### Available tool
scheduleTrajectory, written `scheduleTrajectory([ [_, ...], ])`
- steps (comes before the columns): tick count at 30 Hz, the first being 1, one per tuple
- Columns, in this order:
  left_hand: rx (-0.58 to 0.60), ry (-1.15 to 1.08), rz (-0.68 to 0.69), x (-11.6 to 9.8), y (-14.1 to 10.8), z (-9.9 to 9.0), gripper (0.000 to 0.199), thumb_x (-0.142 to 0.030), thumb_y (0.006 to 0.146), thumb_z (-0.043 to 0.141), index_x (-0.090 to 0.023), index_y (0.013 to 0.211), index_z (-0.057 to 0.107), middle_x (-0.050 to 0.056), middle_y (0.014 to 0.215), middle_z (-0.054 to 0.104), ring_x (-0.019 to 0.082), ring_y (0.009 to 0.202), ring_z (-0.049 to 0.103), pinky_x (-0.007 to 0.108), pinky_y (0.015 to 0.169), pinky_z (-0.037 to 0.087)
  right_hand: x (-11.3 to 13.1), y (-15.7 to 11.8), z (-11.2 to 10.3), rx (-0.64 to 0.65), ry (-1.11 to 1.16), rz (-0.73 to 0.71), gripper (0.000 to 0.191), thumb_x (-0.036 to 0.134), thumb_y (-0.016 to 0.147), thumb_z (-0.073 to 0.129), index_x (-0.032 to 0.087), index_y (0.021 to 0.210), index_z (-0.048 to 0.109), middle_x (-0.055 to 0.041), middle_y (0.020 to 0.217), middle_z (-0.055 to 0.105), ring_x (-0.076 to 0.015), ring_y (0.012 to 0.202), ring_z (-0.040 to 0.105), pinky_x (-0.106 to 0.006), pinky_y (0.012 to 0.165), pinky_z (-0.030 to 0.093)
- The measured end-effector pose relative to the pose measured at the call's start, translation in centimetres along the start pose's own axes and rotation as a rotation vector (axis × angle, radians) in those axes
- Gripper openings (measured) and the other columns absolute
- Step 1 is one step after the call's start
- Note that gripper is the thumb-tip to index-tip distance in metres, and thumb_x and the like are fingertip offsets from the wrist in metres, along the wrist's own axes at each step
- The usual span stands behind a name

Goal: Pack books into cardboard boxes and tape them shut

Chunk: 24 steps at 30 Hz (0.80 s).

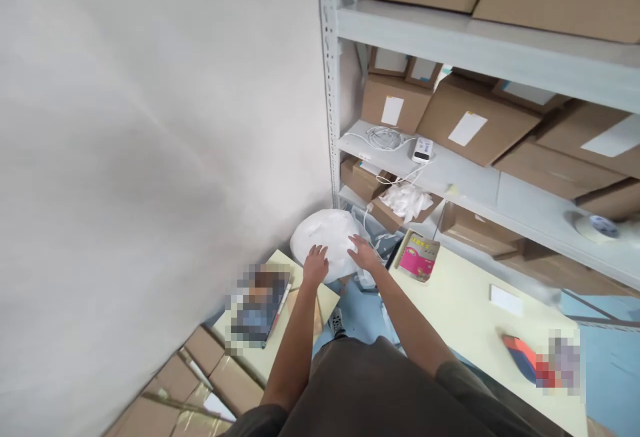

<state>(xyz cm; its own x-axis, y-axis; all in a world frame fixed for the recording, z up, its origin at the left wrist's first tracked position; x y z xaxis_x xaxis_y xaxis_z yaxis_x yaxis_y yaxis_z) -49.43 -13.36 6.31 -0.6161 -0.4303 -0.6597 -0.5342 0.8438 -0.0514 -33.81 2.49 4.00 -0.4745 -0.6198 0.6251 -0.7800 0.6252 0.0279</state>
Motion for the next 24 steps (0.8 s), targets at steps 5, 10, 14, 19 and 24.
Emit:
scheduleTrajectory([
  [5, 0.07, 0.192, -0.023, 3.9, -0.2, -2.0, 0.051, -0.011, 0.085, 0.064, -0.023, 0.133, 0.072, 0.018, 0.145, 0.066, 0.041, 0.152, 0.042, 0.063, 0.127, 0.025, 3.3, 6.2, 8.5, 0.15, 0.055, 0.126, 0.045, 0.035, 0.098, 0.068, 0.02, 0.14, 0.07, -0.0156, 0.135, 0.076, -0.0299, 0.122, 0.073, -0.043, 0.109, 0.056],
  [10, 0.099, 0.292, -0.079, 7.8, -1.6, -4.1, 0.054, -0.009, 0.085, 0.058, -0.024, 0.135, 0.074, 0.017, 0.127, 0.074, 0.038, 0.141, 0.051, 0.063, 0.126, 0.022, 5.7, 10.1, 14.5, 0.236, 0.039, 0.251, 0.041, 0.036, 0.092, 0.073, 0.02, 0.13, 0.073, -0.0126, 0.115, 0.081, -0.028, 0.105, 0.077, -0.038, 0.093, 0.059],
  [14, 0.151, 0.281, -0.122, 10.6, -2.2, -6.6, 0.043, -0.006, 0.086, 0.054, -0.021, 0.113, 0.084, 0.019, 0.108, 0.075, 0.035, 0.121, 0.06, 0.053, 0.116, 0.035, 7.8, 11.5, 16.0, 0.26, 0.015, 0.271, 0.017, 0.025, 0.09, 0.068, 0.019, 0.103, 0.077, -0.0106, 0.095, 0.08, -0.0264, 0.095, 0.075, -0.034, 0.086, 0.055],
  [19, 0.012, 0.367, -0.222, 13.0, -3.2, -11.3, 0.037, -0.01, 0.089, 0.054, -0.019, 0.106, 0.086, 0.02, 0.111, 0.072, 0.037, 0.118, 0.058, 0.051, 0.105, 0.04, 11.1, 12.5, 12.6, 0.175, 0.065, 0.18, 0.017, 0.026, 0.098, 0.054, 0.022, 0.085, 0.065, -0.0069, 0.086, 0.073, -0.023, 0.088, 0.069, -0.031, 0.081, 0.052],
  [24, -0.054, 0.403, -0.292, 12.7, -3.7, -12.0, 0.043, -0.008, 0.087, 0.052, -0.017, 0.114, 0.084, 0.022, 0.121, 0.071, 0.039, 0.12, 0.059, 0.054, 0.105, 0.043, 13.7, 12.4, 5.5, -0.065, 0.321, 0.057, 0.018, 0.041, 0.102, 0.046, 0.026, 0.095, 0.053, -0.0007, 0.081, 0.065, -0.0204, 0.074, 0.064, -0.028, 0.068, 0.047],
])
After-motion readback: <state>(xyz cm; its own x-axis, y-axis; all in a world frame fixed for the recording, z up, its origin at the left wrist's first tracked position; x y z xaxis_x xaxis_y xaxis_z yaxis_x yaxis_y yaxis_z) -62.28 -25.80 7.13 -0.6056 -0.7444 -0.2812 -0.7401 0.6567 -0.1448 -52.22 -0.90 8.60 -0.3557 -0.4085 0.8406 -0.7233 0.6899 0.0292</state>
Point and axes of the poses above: each hand's wrist, its own y-axis towards the middle knuckle, its own z-axis out of the palm, x = y × z, the point moved 6 cm from there along y, towards the middle knuckle
